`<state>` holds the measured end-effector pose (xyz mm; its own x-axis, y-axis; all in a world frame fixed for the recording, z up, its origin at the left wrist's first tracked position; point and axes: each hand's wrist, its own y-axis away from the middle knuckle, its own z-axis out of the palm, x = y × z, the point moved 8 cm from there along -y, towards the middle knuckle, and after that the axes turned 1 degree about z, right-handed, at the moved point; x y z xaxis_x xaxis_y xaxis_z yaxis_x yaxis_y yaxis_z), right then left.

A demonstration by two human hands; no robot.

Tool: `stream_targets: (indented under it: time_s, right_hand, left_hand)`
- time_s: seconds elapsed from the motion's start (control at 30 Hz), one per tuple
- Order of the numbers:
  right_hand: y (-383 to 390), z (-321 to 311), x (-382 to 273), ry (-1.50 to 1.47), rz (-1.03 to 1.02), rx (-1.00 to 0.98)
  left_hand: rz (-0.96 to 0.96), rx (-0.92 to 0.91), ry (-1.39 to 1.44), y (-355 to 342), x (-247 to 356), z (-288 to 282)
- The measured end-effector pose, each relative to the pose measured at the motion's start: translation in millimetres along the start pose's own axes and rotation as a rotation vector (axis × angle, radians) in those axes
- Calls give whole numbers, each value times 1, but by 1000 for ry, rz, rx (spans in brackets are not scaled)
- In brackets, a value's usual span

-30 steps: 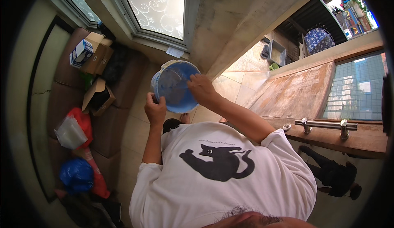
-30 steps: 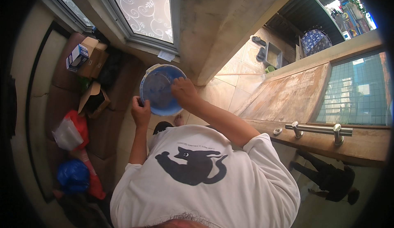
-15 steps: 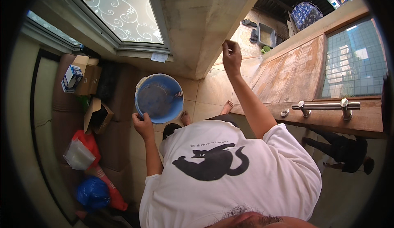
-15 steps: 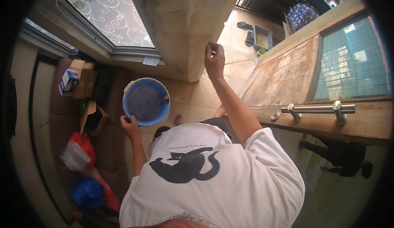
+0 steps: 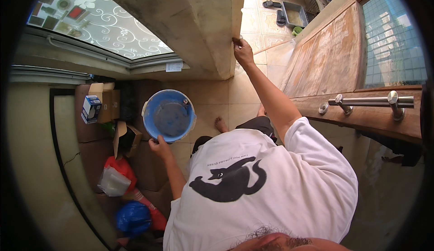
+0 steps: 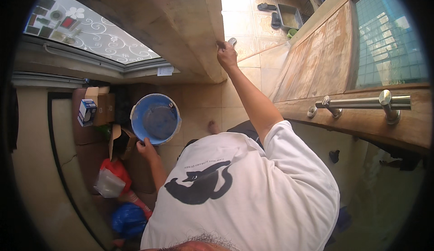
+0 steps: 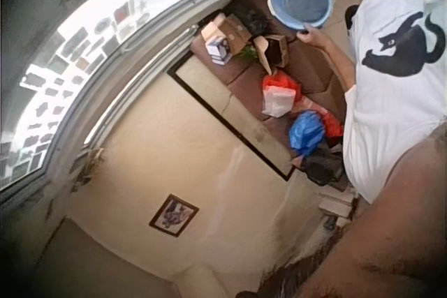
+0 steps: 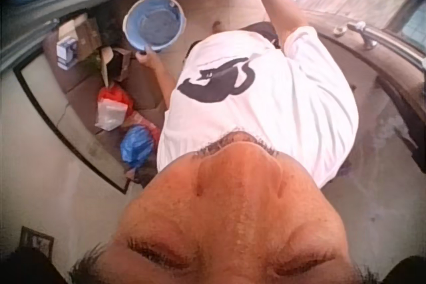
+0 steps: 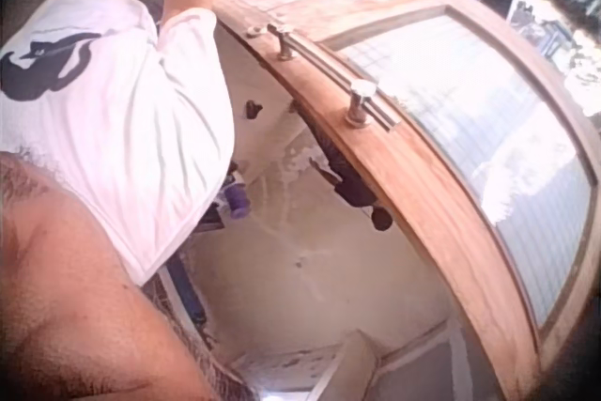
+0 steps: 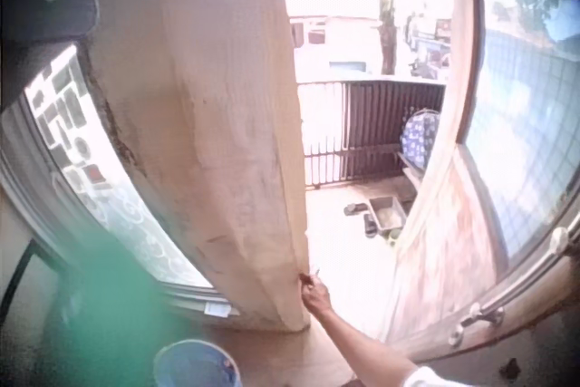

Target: The person applies plaster to the edges and corners of a wall near a window and door using a putty knife, scooping material from a blue bucket and smoothing it along the surface.

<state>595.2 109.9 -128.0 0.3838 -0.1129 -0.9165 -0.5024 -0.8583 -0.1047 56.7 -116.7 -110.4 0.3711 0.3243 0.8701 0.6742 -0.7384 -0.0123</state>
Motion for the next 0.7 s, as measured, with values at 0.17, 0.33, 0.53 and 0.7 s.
stream_targets:
  time_s: [0.17,0.33,0.53,0.7]
  right_hand:
    - [7,-1,-9,-110,-48,-2]
    - [11,-10,-30,-167,-157,64]
    - [-3,-7,-21,-46,-132,35]
    - [-7,-5,-21,-35,-183,56]
  left_hand:
    - [13,17,13,4,6,-1]
    - [-13,-20,-73,9,7,-2]
    - [-24,-42,-72,14,14,3]
    - [62,-7,-85,12,13,7]
